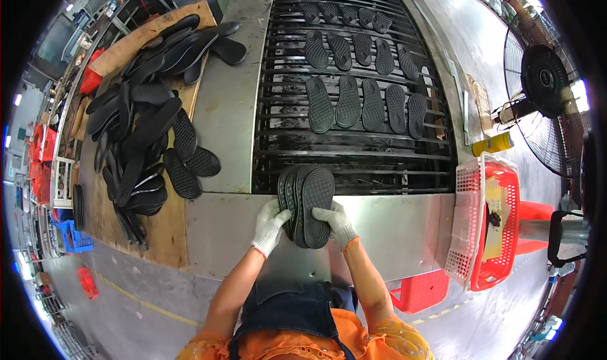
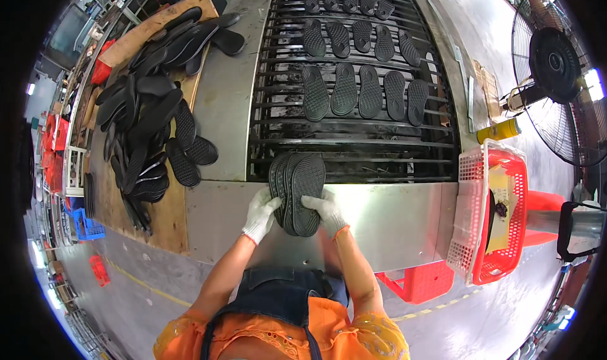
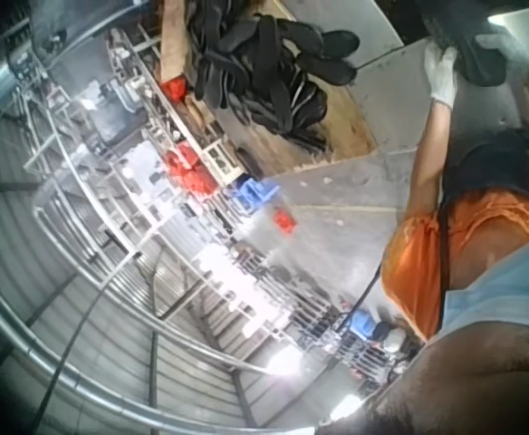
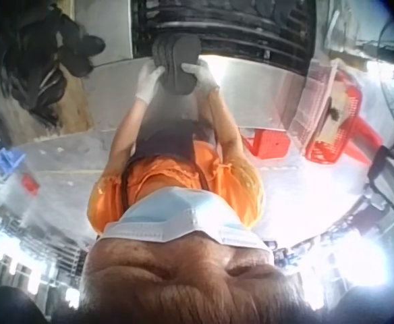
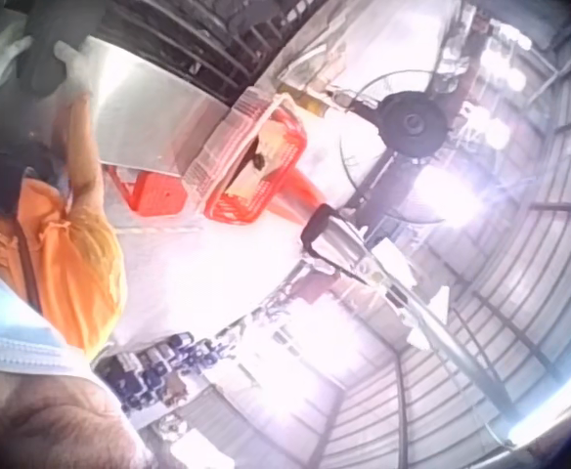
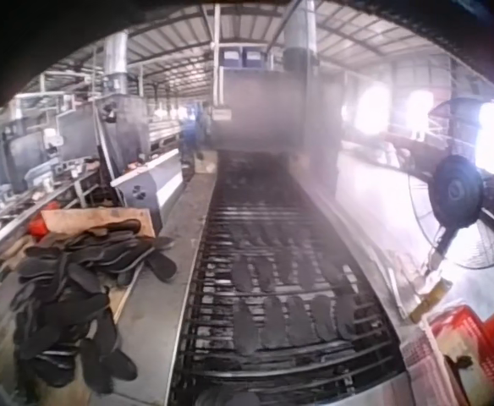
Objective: The person picks black slipper soles from a wooden table and places them onto a moving conveyor belt. They handle the soles in pairs, arranging them in rows on the belt. The person also handles a red plastic bag at the start and later arranges slipper uppers on the table.
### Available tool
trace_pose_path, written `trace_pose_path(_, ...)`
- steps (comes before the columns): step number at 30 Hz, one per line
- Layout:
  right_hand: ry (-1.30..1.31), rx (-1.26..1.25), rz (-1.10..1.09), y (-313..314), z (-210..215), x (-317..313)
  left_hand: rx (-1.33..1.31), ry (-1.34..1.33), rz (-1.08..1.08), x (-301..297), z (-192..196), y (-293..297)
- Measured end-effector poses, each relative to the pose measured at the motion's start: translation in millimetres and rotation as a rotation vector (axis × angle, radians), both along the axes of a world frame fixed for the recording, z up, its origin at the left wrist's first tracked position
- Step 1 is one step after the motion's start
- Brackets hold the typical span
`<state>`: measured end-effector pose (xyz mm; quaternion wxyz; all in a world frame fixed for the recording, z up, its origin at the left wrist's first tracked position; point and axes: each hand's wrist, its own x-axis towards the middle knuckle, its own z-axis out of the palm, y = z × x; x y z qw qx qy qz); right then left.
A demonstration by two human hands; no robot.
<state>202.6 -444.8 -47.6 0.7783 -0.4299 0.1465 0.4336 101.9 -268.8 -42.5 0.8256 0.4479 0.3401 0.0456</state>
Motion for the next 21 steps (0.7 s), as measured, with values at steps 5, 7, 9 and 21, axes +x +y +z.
trace_pose_path(5,-0.053,-0.062,-0.119,-33,-4,59,0.048,-0.039,-0.026,63,-30,-18)
trace_pose_path(7,-0.100,-0.109,-0.138,-44,-8,85,0.073,-0.040,-0.026,89,-33,-22)
trace_pose_path(9,-0.143,-0.141,-0.191,-53,-9,108,0.141,-0.004,-0.060,113,-34,-23)
trace_pose_path(21,-0.192,-0.534,-0.190,-114,-37,184,0.135,0.022,-0.049,159,-72,-23)
